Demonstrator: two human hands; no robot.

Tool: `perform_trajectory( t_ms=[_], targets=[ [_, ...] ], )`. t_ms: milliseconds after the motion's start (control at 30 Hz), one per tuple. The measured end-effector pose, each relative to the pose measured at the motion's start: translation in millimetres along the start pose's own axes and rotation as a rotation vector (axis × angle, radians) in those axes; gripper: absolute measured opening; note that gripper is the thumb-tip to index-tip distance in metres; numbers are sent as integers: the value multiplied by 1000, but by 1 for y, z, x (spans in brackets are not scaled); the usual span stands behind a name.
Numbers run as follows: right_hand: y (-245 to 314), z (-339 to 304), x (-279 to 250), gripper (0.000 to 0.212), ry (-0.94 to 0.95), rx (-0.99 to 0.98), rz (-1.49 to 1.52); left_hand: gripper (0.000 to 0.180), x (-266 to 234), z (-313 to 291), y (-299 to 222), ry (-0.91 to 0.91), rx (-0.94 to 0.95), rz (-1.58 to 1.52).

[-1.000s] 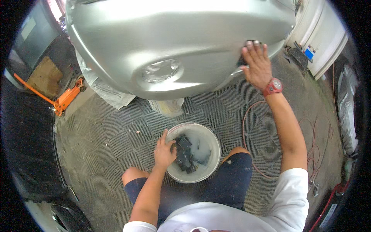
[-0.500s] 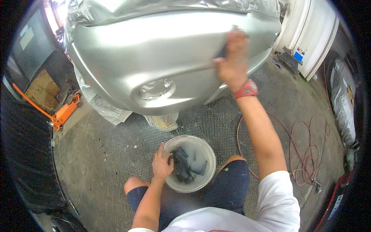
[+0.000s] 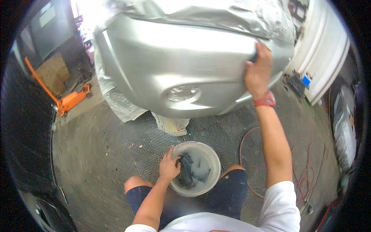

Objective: The person kneels on the floor and scrubs a silver car bumper with a sponge, repeatedly dipping it into a bucket of water. They then wipe the bumper with a cloth, focusing on the lower edge and contours.

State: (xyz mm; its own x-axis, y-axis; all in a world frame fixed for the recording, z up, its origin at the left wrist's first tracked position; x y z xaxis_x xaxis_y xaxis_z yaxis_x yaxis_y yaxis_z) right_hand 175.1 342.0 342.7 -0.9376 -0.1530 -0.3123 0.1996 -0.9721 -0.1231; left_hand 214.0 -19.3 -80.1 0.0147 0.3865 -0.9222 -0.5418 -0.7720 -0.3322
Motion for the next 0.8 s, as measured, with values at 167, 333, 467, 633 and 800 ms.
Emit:
perform_trajectory(
  t_ms=[167, 333, 467, 633, 800],
  targets=[
    [116, 31, 42, 77, 92, -61, 98, 35, -2, -2, 0, 94, -58, 11],
    [229, 85, 100, 81, 229, -346, 246, 36, -3, -11, -3, 131, -81, 30],
    [156, 49, 71, 85, 163, -175, 319, 37, -14, -20, 10, 128, -93, 50],
    [-73, -21, -9, 59, -149, 315, 114, 38, -3, -6, -12, 109, -52, 26],
    [121, 10, 51, 70, -101, 67, 55, 39, -1, -11, 0, 136, -71, 73]
  ],
)
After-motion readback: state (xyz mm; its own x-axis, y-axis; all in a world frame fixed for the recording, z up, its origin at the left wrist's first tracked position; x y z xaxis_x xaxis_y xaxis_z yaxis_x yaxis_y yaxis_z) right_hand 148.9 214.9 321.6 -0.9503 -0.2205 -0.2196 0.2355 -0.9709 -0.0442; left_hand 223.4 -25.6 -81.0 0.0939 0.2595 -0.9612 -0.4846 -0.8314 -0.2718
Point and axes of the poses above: each hand's wrist, its own z-axis towards the middle knuckle, its own x-axis out of the palm, y = z × x, the point moved 6 cm from there along z, towards the middle knuckle, and after that the axes turned 12 degrees about z, right-handed, at the moved point
